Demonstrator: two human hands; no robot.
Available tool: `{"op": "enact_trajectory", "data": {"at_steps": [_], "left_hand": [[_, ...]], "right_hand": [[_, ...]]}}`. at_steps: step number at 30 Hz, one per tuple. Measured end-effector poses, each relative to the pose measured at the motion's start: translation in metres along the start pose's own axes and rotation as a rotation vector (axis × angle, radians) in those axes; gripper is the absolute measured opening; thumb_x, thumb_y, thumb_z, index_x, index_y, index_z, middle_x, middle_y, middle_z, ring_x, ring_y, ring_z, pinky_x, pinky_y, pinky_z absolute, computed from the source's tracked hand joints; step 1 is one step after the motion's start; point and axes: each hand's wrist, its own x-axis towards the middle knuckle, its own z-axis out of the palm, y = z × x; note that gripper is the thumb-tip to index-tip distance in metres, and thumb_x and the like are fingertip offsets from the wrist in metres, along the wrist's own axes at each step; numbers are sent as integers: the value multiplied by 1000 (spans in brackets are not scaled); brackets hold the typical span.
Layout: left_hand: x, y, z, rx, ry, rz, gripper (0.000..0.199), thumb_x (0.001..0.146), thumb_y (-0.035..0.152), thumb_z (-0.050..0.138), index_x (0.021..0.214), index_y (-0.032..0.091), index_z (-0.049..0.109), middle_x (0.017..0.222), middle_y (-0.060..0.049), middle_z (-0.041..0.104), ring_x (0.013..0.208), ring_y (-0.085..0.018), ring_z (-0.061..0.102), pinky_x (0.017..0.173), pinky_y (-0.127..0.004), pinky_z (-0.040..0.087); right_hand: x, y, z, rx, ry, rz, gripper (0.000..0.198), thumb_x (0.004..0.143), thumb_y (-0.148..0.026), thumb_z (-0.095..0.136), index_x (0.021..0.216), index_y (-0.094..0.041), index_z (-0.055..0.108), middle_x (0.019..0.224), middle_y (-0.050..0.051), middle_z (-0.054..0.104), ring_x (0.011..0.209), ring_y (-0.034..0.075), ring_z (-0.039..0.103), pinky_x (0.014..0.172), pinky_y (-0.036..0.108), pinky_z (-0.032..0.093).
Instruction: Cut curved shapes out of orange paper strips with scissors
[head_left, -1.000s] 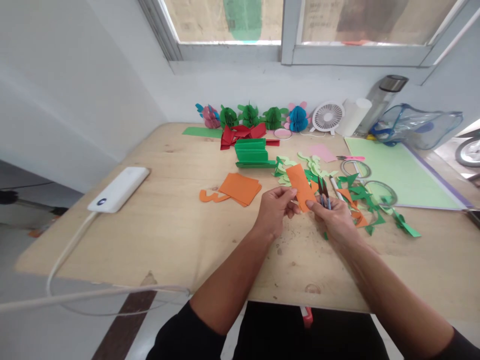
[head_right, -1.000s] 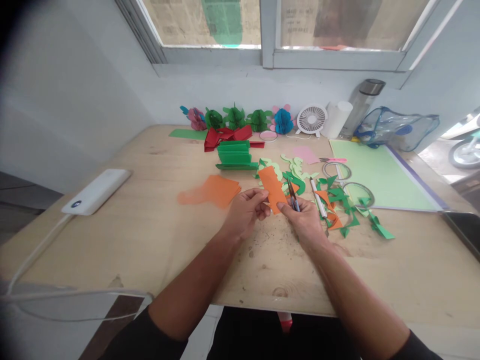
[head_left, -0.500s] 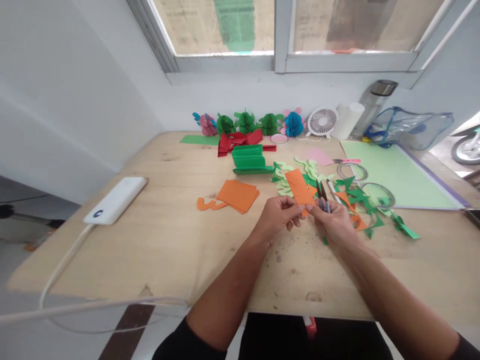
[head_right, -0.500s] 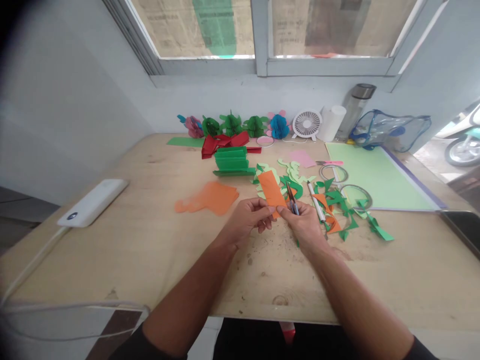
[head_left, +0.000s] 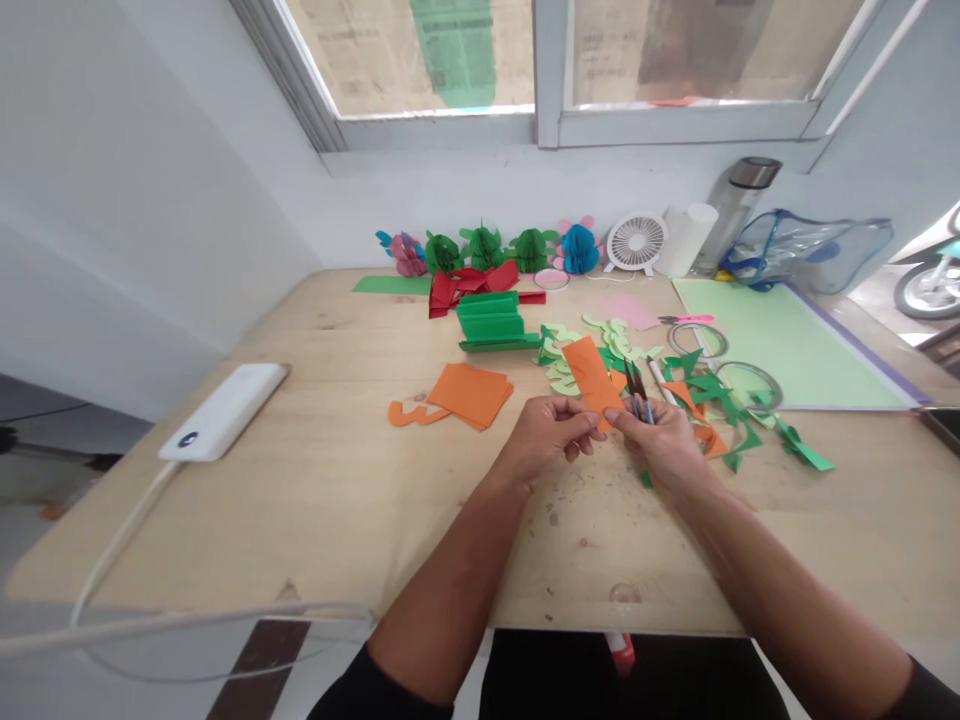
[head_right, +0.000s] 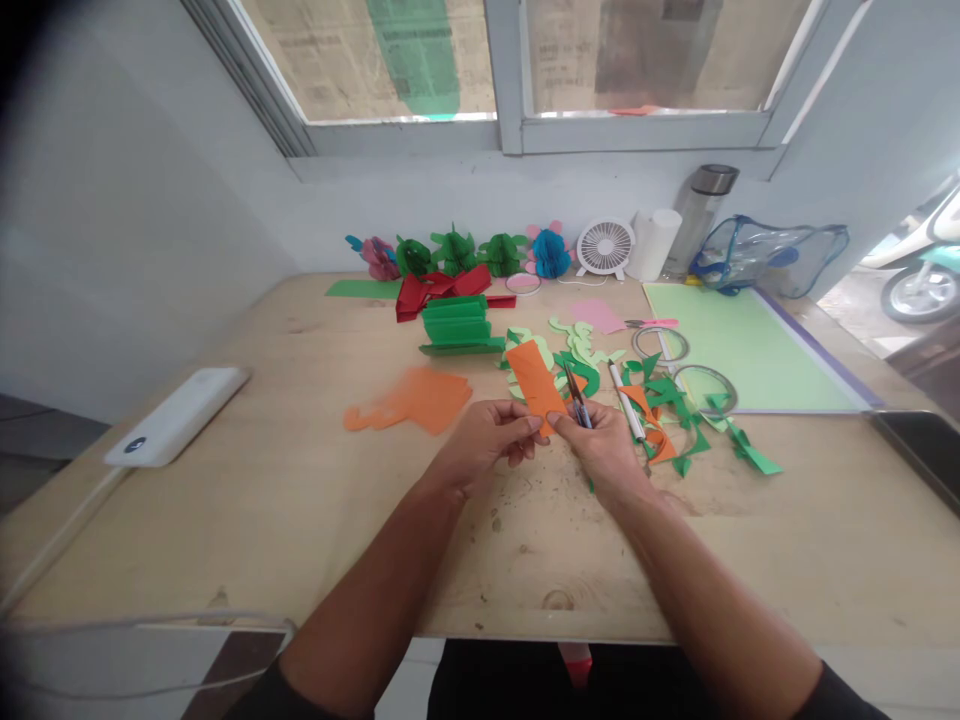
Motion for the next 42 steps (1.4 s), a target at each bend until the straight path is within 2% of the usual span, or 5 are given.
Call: {"op": "enact_trajectory", "data": {"at_steps": [10, 27, 32, 37, 42], "left_hand": [[1, 2, -2, 96, 6, -8, 11, 67, 23, 68, 61, 14, 62, 61, -5, 67, 46, -8, 54, 40, -17, 36], [5, -2, -5, 54, -20, -23, 13, 60, 25, 73, 59, 15, 65, 62, -6, 67, 49, -9, 55, 42, -18, 36], [2, 0, 0, -66, 87, -1, 18, 60, 27, 75, 59, 14, 62, 61, -5, 66, 51, -9, 55, 45, -18, 36], [2, 6, 11, -313, 273, -5, 25, 54, 30, 78, 59, 14, 59, 61, -3, 64, 56, -10, 57, 51, -19, 39], [5, 15, 25, -485, 400, 43, 26, 51, 26, 79, 62, 15, 57, 61, 1, 61, 60, -9, 57, 57, -20, 41]], "right_hand": [[1, 2, -1, -19, 5, -24, 41, 52, -39, 82, 53, -21, 44, 43, -10, 32, 40, 5, 23, 40, 23, 15], [0, 0, 0, -44, -28, 7, 42, 51, -44, 82, 51, -20, 47, 42, -9, 32, 40, 6, 20, 39, 24, 10], [-2, -1, -1, 21, 8, -26, 41, 59, -51, 78, 61, -19, 53, 45, -10, 30, 43, 6, 21, 41, 24, 12], [-8, 0, 2, 152, -58, -58, 45, 74, -63, 62, 76, -18, 60, 46, -9, 30, 41, 8, 22, 39, 23, 13], [-15, 4, 11, 217, -101, 22, 45, 74, -64, 62, 67, -20, 53, 44, -8, 32, 39, 8, 22, 38, 23, 12]]}}
